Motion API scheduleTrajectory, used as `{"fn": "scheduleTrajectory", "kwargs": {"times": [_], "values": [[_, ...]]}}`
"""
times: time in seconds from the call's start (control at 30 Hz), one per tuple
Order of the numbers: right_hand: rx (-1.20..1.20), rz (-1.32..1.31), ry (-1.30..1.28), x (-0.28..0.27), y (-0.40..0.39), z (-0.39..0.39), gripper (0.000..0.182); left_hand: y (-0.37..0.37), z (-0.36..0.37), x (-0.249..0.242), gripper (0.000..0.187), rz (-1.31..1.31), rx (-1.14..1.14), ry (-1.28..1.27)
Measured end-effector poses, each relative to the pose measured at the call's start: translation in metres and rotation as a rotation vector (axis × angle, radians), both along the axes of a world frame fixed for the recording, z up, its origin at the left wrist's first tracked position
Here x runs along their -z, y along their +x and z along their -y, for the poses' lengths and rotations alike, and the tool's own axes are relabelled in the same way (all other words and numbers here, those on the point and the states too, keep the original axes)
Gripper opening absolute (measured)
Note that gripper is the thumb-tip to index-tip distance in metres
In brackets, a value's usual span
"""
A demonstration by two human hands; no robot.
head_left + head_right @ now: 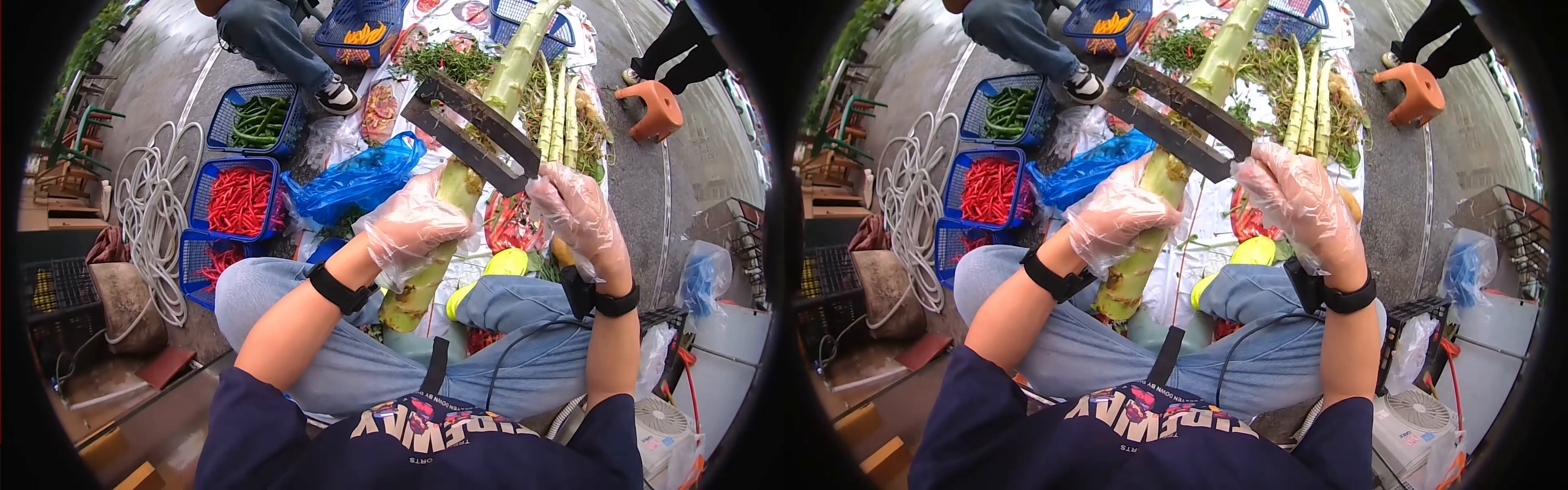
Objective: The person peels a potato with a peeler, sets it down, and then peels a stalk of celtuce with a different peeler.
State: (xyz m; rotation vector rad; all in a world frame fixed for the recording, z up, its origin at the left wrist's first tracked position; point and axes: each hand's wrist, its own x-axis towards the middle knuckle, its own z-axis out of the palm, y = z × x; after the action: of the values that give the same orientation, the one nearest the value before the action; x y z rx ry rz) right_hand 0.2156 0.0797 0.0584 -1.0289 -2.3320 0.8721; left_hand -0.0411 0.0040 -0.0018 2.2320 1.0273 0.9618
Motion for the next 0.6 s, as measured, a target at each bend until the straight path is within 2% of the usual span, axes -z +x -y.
{"fn": "scheduleTrajectory", "kwargs": {"times": [0.03, 0.1, 0.17, 0.23, 0.3, 0.33, 0.4, 0.47, 0.53, 0.6], "values": [[0.020, -0.025, 0.012, 0.001, -0.003, 0.002, 0.032, -0.001, -0.002, 0.000, 0.007, -0.071, 0.027, 0.085], [-0.061, 0.323, 0.168, -0.010, -0.007, 0.004, 0.032, 0.000, -0.002, 0.001, 0.006, -0.142, 0.056, 0.168], [-0.005, 0.293, 0.229, 0.000, -0.009, 0.007, 0.035, 0.002, -0.001, 0.002, 0.006, 0.017, 0.025, 0.075], [0.179, 0.304, 0.386, 0.001, -0.013, 0.009, 0.037, -0.001, -0.004, 0.005, 0.012, -0.033, 0.059, 0.137], [0.175, 0.318, 0.427, 0.008, -0.013, 0.010, 0.039, 0.000, -0.003, 0.005, 0.018, -0.083, 0.091, 0.200], [0.164, 0.272, 0.383, 0.011, -0.014, 0.013, 0.039, 0.006, 0.001, 0.004, 0.026, 0.216, 0.004, -0.250], [0.198, 0.251, 0.382, 0.013, -0.021, 0.019, 0.034, 0.014, 0.004, -0.002, 0.034, 0.508, -0.081, -0.705], [0.223, 0.296, 0.397, 0.016, -0.019, 0.021, 0.030, 0.019, 0.003, -0.012, 0.046, 0.771, -0.147, -1.008], [0.296, 0.365, 0.455, 0.019, -0.019, 0.022, 0.022, 0.020, 0.004, -0.019, 0.050, 0.691, -0.130, -0.970], [0.321, 0.377, 0.449, 0.019, -0.018, 0.020, 0.021, 0.023, 0.005, -0.019, 0.053, 0.610, -0.109, -0.931]]}}
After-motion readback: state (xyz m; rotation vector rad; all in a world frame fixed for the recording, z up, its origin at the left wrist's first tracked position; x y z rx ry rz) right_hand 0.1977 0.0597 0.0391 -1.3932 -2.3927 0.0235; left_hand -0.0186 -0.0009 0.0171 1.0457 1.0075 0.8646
